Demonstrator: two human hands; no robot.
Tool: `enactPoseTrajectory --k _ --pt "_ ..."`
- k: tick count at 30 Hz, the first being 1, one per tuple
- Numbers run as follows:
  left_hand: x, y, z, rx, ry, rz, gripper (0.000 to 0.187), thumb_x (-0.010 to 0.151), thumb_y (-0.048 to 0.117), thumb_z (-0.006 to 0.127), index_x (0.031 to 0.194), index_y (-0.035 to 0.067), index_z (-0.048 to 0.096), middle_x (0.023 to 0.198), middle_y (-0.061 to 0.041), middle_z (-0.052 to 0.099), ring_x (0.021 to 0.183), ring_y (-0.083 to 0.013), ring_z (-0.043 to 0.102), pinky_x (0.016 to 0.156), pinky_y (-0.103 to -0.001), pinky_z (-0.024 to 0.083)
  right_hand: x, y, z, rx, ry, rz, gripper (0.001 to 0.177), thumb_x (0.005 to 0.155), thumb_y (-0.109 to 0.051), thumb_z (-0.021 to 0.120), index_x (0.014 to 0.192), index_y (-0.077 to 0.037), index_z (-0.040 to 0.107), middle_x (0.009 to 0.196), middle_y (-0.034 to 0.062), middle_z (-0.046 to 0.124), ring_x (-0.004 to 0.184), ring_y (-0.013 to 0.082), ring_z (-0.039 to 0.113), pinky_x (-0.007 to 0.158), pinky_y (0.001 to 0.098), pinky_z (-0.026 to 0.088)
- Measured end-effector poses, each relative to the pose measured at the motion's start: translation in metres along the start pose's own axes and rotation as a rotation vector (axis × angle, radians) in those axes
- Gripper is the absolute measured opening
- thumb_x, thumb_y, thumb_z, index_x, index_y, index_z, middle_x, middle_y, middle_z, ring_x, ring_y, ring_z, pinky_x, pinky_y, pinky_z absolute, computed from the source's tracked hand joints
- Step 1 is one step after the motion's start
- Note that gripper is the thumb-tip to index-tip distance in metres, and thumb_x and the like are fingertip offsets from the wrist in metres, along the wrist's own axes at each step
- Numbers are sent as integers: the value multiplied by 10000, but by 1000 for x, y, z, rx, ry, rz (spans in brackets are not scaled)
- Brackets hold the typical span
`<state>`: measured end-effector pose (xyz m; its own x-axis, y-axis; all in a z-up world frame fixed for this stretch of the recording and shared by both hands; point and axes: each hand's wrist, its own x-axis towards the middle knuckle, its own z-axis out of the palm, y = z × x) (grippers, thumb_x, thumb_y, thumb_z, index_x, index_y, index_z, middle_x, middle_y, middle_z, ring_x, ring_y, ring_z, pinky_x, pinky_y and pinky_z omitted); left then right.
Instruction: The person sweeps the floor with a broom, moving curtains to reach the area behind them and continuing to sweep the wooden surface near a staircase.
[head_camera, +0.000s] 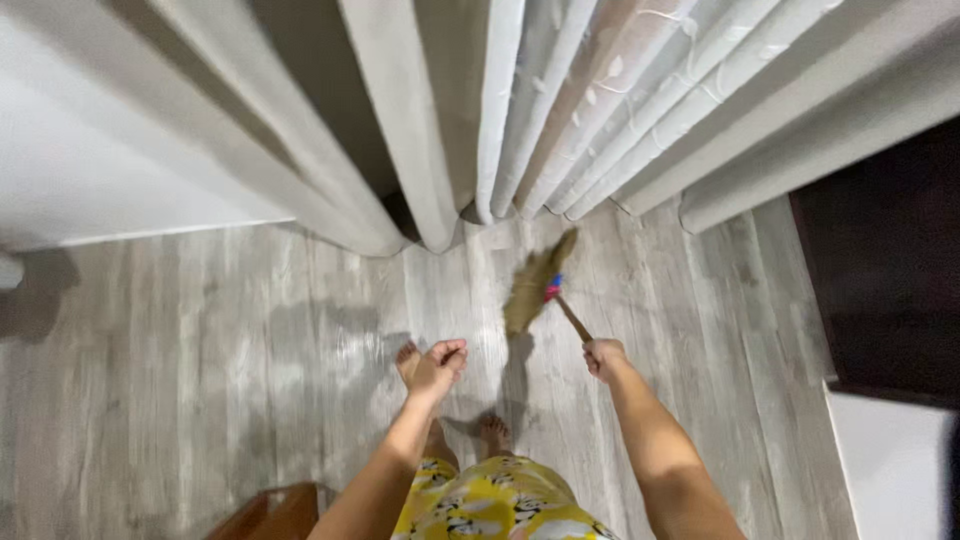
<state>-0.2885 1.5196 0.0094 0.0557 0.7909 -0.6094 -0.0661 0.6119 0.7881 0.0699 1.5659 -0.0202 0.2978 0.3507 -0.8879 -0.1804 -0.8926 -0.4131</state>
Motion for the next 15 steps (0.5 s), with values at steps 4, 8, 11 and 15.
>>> enactPoseTrajectory --k 4,8,11,15 --pt "55 54 -16 215 15 160 329 977 234 729 1260 65 737 1030 -134 691 852 -172 591 757 -289 498 -44 14 5 -97 -8 -155 103 878 -12 665 869 85 632 609 94 540 412 175 458 344 365 324" --pt "112 159 -37 688 297 571 560 835 267 815 1369 215 655 1528 -302 254 1263 -451 467 1055 -451 436 -120 -3 32 -180 -119 -46 156 864 -12 667 1013 14 704 581 81 575 387 137 423 338 319 291" --pt "179 216 -61 820 408 730 695 804 302 900 1443 229 635 1537 -410 -31 1397 -645 255 1137 -547 337 -141 -26 86 -212 -423 38 291 850 26 686 1133 -17 741 578 92 645 380 102 416 342 278 293" --pt "296 278 -93 477 128 241 796 827 343 820 1513 130 475 1556 -326 230 1309 -380 557 1115 -423 458 -97 -33 217 -191 -619 88 204 882 7 657 1028 127 732 535 53 564 337 105 424 288 284 274"
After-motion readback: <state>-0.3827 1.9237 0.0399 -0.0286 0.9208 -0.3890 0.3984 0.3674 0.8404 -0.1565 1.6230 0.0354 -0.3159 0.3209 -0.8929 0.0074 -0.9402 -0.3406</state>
